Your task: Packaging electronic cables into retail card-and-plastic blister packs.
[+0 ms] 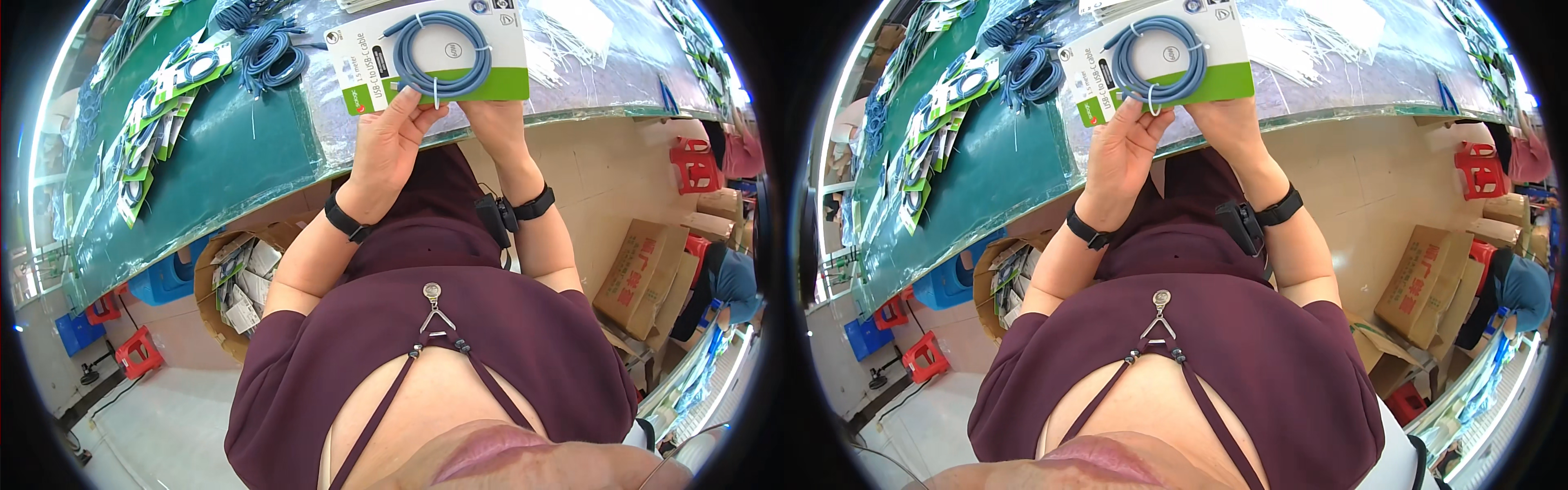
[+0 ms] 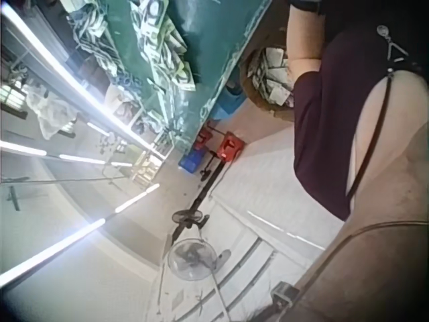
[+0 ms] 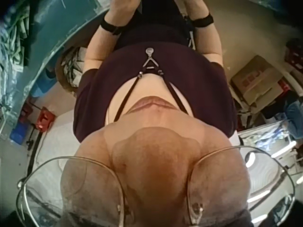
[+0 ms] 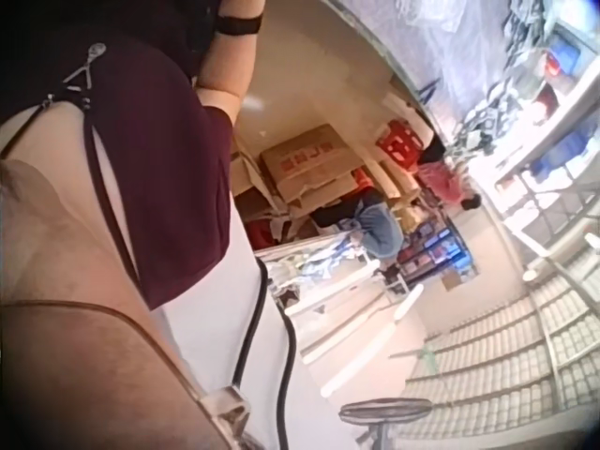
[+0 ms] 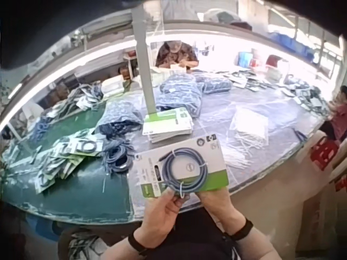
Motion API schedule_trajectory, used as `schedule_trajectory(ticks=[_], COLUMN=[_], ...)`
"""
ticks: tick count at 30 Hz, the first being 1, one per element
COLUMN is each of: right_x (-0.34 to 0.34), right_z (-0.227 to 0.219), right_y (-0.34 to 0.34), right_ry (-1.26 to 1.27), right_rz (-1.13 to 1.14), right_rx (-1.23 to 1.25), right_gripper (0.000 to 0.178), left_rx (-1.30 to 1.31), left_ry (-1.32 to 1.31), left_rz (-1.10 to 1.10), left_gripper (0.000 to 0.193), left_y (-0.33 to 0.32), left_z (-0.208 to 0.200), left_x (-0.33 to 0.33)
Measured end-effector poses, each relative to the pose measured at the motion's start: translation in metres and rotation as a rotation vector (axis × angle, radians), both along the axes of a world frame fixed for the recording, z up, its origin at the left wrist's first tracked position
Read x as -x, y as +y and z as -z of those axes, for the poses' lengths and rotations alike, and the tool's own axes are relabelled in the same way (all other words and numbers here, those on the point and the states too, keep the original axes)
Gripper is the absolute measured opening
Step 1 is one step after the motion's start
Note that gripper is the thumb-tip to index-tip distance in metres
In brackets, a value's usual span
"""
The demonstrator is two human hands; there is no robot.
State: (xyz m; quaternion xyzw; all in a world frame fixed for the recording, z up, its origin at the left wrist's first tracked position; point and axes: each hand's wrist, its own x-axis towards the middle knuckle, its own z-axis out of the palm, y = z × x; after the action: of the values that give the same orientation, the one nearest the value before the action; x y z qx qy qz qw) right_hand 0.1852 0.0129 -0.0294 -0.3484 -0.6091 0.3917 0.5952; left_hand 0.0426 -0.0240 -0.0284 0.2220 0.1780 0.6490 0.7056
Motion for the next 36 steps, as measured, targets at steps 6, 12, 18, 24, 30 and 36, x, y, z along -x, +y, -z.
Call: schedule_trajectory(ticks=[6, 12, 18, 24, 30, 36], right_x=[0.001, -0.013, -0.016, 0.000, 0.011, 0.013], right_z=[0.011, 0.022, -0.002, 0.000, 0.005, 0.008], right_y=[0.011, 0.008, -0.006, -0.006, -0.012, -0.013], right_ry=[-0.336, -0.138, 0.626, 0.274, 0.286, 0.368], right_rz=[0.258, 0.095, -0.182, 0.044, 0.148, 0.147], right_rx=[-0.317, -0.035, 0.472, 0.354, 0.290, 0.334], right_gripper=[0.023, 0.031, 0.039, 0.036, 0.029, 0.026], left_rx=[-0.001, -0.019, -0.015, -0.054, -0.002, 0.071], left_ry=[-0.017, 0.086, 0.271, 0.303, 0.136, 0.169], left_rz=[0.004, -0.051, -0.052, -0.107, -0.123, -0.121], left_gripper=[0.020, 0.019, 0.019, 0.020, 0.021, 0.021], left_y=[-0.001, 0.009, 0.013, 0.008, 0.010, 0.010], left_z=[0.002, 0.013, 0.012, 0.013, 0.012, 0.016], left_x=[-0.004, 0.005, 0.009, -0.012, -0.025, -0.021])
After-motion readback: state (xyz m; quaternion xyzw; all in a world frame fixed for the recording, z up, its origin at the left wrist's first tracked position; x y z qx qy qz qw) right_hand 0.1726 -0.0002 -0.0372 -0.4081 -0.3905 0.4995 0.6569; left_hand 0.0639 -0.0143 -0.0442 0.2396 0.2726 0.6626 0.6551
